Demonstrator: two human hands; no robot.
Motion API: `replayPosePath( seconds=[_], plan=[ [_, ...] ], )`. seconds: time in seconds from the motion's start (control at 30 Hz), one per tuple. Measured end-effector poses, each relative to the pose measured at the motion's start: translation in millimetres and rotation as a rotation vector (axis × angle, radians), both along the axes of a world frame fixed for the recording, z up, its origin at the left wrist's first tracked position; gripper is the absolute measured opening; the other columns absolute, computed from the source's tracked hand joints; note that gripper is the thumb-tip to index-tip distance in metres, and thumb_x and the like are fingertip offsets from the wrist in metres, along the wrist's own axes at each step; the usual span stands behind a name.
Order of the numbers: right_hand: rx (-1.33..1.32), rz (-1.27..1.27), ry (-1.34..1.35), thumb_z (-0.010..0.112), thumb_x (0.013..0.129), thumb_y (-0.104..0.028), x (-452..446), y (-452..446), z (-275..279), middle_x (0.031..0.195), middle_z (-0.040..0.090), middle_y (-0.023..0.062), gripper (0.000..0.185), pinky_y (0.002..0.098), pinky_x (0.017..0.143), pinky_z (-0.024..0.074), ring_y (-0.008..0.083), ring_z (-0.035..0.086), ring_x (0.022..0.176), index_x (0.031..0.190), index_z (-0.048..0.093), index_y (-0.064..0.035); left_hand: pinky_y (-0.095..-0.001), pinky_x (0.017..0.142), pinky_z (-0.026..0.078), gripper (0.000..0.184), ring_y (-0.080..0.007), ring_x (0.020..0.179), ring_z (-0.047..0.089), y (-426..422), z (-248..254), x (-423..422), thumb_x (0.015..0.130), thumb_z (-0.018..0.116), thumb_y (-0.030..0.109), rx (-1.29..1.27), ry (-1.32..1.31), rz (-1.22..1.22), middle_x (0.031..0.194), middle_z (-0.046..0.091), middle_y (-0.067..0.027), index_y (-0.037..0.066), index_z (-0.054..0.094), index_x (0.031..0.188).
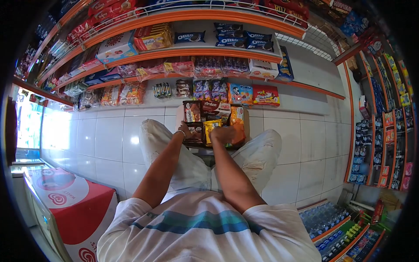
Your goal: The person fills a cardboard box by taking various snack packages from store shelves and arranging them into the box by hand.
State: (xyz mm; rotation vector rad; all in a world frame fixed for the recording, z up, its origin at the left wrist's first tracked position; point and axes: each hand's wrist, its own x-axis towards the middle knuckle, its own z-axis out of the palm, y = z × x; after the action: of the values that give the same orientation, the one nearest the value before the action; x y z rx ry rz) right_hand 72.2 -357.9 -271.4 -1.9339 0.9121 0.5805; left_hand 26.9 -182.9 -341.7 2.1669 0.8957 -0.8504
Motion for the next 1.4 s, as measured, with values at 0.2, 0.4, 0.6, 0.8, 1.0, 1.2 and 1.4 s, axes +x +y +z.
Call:
replayPosePath(
  seconds=[0.2,0.4,0.6,0.8,1.0,1.2,1.4],
  plan=[
    [-0.471,0.95,-0.257,0.055,0.088,-0.033,-10,6,-36,0.145,0.018,0.0274,0.076,0.0488,0.102,0.0336,0.0467,0.034,0.126,0.144,0.016,-0.0021,-0.0377,0.097,0.044,0.124,-0.0342,0.115,0.053,4,-14,2,0.056,0.083,0.044,0.003,-0.027,0.022,0.126,0.049,-0.0244,-0.004,0.003,0.138],
    [-0.31,0.806,0.115,0.061,0.079,-0.036,-14,13,7,0.147,0.014,0.0274,0.091,0.0557,0.103,0.0302,0.0467,0.031,0.129,0.146,0.008,-0.005,-0.0397,0.094,0.047,0.111,-0.035,0.114,0.054,-6,23,-2,0.058,0.084,0.038,0.015,-0.027,0.045,0.124,0.049,-0.0254,0.0,0.01,0.133],
    [-0.395,0.851,-0.129,0.065,0.076,-0.038,4,25,6,0.147,0.014,0.0275,0.094,0.0609,0.103,0.0259,0.0441,0.03,0.13,0.145,0.01,-0.006,-0.0359,0.107,0.034,0.144,-0.0322,0.126,0.042,6,-18,-3,0.048,0.086,0.049,-0.009,-0.042,-0.027,0.136,0.041,-0.0219,0.002,-0.012,0.142],
    [-0.08,1.251,-0.238,0.063,0.078,-0.037,52,14,16,0.114,0.056,0.0298,0.064,0.0433,0.091,0.0456,0.0406,0.055,0.108,0.12,0.046,0.0085,-0.04,0.101,0.039,0.12,-0.0368,0.121,0.046,21,-65,-9,0.057,0.079,0.05,0.177,-0.09,-0.055,0.133,0.044,-0.0245,0.0,0.009,0.14],
    [0.136,1.159,-0.293,0.064,0.079,-0.037,83,-78,18,0.109,0.062,0.0227,0.051,0.0407,0.085,0.0481,0.0352,0.06,0.101,0.115,0.058,-0.0026,-0.0387,0.068,0.051,0.039,-0.0336,0.079,0.065,9,151,22,0.077,0.067,0.027,0.032,-0.906,0.005,0.087,0.066,-0.0206,-0.002,0.061,0.101],
    [-0.024,1.254,-0.109,0.062,0.082,-0.037,114,-118,-38,0.117,0.06,0.0194,0.054,0.0374,0.089,0.0464,0.03,0.058,0.107,0.119,0.054,0.0011,-0.0285,0.068,0.047,0.02,-0.014,0.074,0.057,-29,434,129,0.08,0.07,0.014,0.004,-1.809,-0.306,0.081,0.06,-0.0049,0.003,0.057,0.092],
    [0.19,0.969,-0.244,0.061,0.084,-0.039,112,-110,-3,0.119,0.058,0.0198,0.058,0.0369,0.092,0.0448,0.0315,0.056,0.111,0.125,0.049,0.0005,-0.0446,0.093,0.04,0.076,-0.034,0.113,0.044,-31,585,283,0.076,0.066,0.058,0.536,-1.946,-0.491,0.117,0.048,-0.0204,0.001,0.046,0.123]
  ],
)
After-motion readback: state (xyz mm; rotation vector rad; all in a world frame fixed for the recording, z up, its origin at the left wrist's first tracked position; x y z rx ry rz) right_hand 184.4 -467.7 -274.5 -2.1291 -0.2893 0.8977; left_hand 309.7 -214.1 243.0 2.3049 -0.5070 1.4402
